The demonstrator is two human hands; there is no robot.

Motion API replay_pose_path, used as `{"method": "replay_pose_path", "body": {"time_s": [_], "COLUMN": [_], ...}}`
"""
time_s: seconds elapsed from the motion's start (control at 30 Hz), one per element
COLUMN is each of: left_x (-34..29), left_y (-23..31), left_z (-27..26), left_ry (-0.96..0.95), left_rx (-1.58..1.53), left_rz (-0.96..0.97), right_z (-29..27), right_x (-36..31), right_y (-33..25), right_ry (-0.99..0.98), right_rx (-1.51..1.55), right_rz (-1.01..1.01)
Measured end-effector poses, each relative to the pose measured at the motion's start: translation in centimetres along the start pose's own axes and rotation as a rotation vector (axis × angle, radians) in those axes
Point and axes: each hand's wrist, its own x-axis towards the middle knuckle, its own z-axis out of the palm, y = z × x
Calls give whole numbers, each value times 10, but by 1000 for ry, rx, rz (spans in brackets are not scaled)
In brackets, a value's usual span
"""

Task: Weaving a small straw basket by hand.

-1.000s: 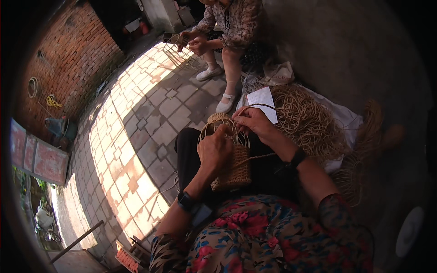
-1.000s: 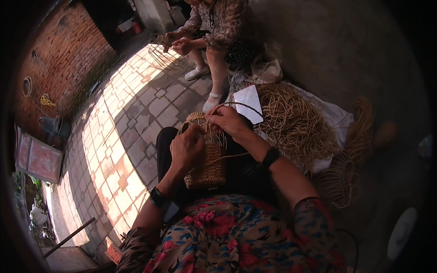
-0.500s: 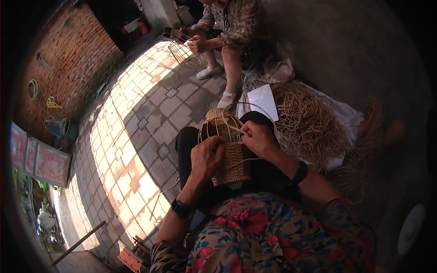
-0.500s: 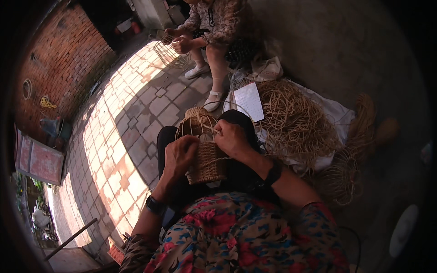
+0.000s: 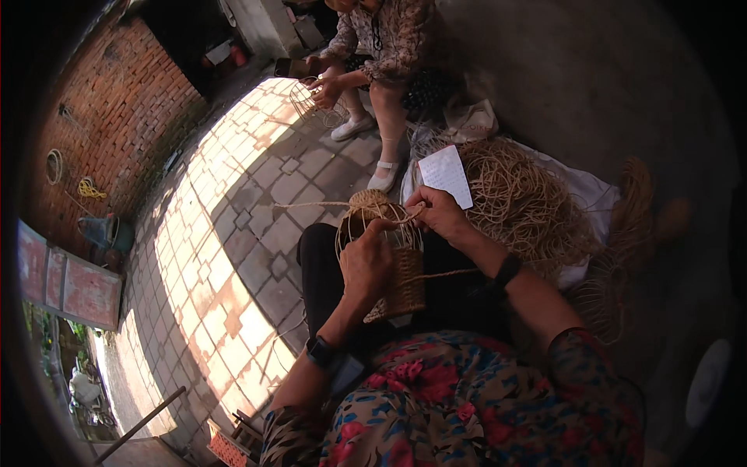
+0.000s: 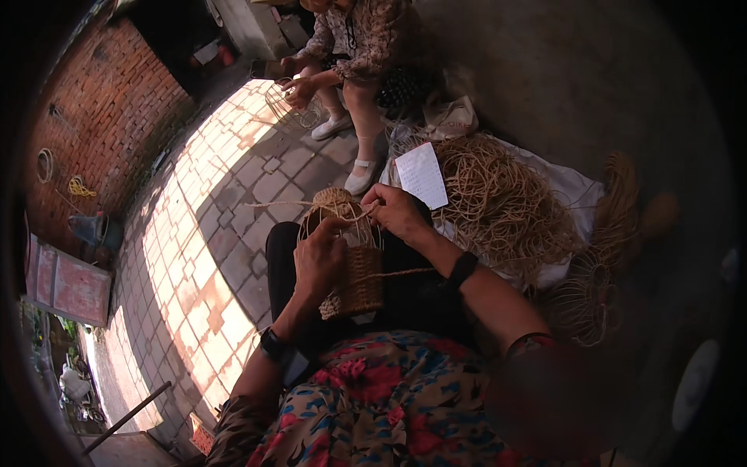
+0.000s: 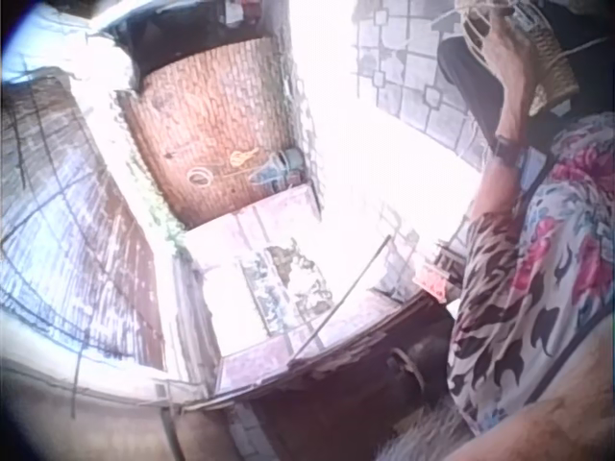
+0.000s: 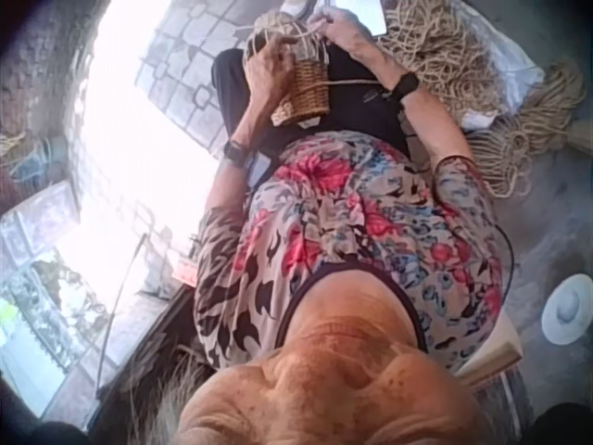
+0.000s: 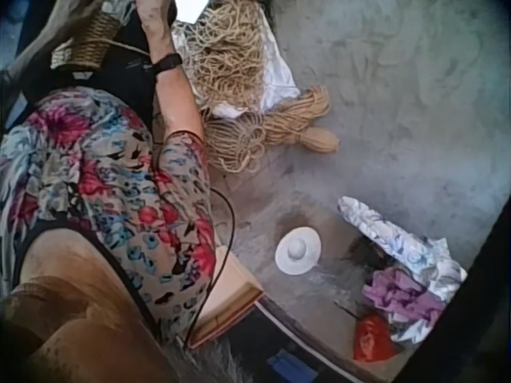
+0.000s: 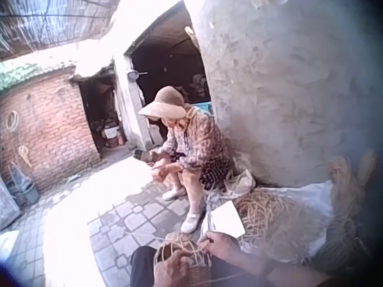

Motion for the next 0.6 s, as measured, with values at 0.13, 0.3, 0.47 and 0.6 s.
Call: {"method": "replay_pose_path", "body": {"time_s": [0.13, 0.3, 0.47, 0.6], "left_x": [-3, -5, -7, -9], "left_y": [-6, -21, -32, -26], "left_z": [4, -1, -4, -7], "left_ry": [147, 161, 128, 108], "left_rx": [-92, -248, -287, -253], "left_rz": [-37, -140, -148, -86], "right_z": [23, 38, 24, 0], "right_x": [3, 8, -31, -65], "right_y": [-5, -6, -10, 3], "right_ry": [154, 177, 192, 253], "right_rx": [-867, -679, -321, -874], "right_rz": [-324, -199, 48, -162]}}
